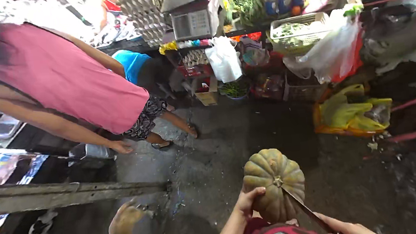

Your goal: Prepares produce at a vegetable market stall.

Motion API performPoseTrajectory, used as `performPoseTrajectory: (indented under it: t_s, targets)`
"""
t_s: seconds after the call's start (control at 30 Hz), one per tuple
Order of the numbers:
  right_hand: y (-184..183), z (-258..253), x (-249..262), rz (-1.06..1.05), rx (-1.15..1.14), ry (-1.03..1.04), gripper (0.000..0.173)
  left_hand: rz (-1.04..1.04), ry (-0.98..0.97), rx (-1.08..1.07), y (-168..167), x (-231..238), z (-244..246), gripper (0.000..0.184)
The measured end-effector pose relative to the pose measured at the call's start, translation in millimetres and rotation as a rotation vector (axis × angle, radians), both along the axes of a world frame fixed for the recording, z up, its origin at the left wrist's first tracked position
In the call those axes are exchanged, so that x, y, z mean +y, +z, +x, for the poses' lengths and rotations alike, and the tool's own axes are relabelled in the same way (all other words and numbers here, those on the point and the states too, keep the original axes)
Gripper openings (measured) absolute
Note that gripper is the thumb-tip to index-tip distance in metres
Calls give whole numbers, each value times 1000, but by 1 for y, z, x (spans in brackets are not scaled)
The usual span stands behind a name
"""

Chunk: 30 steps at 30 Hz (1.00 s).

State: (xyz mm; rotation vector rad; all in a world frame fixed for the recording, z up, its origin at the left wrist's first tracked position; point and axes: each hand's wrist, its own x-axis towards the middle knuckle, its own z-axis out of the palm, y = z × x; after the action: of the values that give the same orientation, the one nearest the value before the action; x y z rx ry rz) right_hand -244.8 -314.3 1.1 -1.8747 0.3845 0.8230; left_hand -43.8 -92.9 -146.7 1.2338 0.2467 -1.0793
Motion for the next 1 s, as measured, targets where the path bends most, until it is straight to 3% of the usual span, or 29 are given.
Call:
performPoseTrajectory:
  t_s: [0.17, 0.43, 0.57, 0.87, 1.0]
  targets:
    - [-1, 91, -3, -27, 23, 114, 53, 1, 140, 4, -2, 16, 61, 67]
    - [11, 218, -2, -61, -11, 222, 53, -14, 286, -29, 22, 32, 164, 69]
    - [38, 267, -4, -85, 16, 228, 54, -100, 328, -71, 19, 26, 203, 70]
    - [124, 361, -86, 28, 151, 111, 71, -317, 367, -5, 23, -81, 279, 61]
    - [141, 388, -146, -81, 105, 164, 59, -346, 301, -2, 30, -152, 326, 72]
